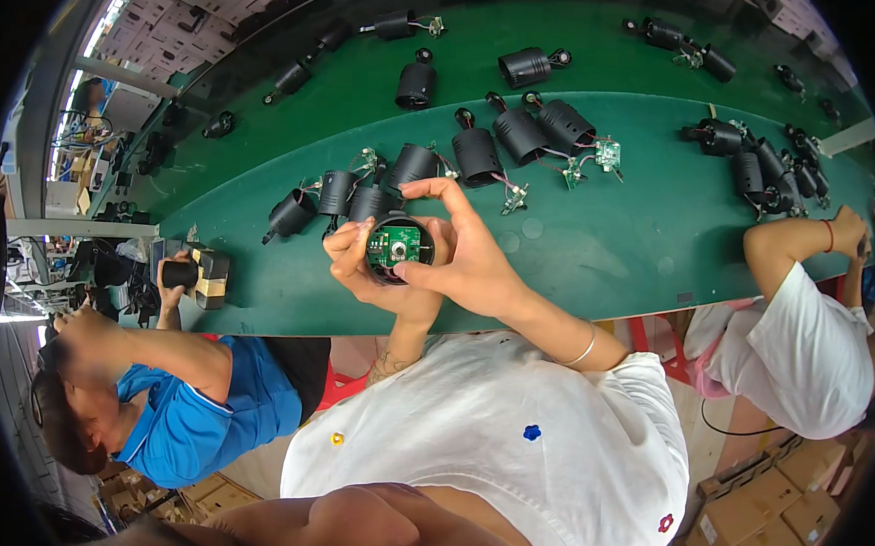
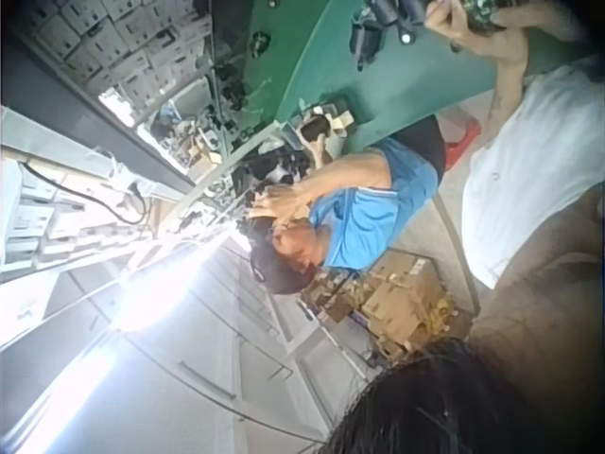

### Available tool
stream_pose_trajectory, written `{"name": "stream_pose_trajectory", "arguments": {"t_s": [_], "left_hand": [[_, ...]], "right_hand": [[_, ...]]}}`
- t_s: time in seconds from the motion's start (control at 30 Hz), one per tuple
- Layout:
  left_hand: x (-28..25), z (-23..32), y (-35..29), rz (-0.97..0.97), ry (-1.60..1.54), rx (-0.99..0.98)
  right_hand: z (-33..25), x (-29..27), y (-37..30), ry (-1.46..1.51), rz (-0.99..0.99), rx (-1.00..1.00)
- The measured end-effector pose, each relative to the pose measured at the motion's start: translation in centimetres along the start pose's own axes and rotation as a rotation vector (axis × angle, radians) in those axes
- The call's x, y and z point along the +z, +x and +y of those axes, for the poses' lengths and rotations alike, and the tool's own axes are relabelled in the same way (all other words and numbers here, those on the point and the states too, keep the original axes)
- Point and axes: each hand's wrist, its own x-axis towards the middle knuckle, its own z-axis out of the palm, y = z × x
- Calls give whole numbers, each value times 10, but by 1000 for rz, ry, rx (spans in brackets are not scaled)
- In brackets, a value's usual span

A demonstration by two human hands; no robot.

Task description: Assembling electronic components into plastic housings on a factory production line.

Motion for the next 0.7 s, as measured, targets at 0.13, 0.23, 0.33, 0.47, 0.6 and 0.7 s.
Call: {"name": "stream_pose_trajectory", "arguments": {"t_s": [0.13, 0.23, 0.33, 0.47, 0.6, 0.7], "left_hand": [[-3, 2, -1, -89, 4, -19], [-4, 4, 5, -127, -156, -12], [-9, 11, 27, -126, -620, 33], [-68, 64, 73, -263, -1434, -144], [-80, 102, 97, -240, -1690, -79], [-100, 121, 98, -269, -1691, -118]], "right_hand": [[2, -7, 2, 27, 40, 29], [1, -12, 3, 69, 112, -39], [-13, -29, 8, 11, 185, -158], [-37, -89, 27, -424, 537, -495], [-69, -180, 68, -1140, 1063, -413], [-64, -242, 104, -1374, 1102, -398]]}}
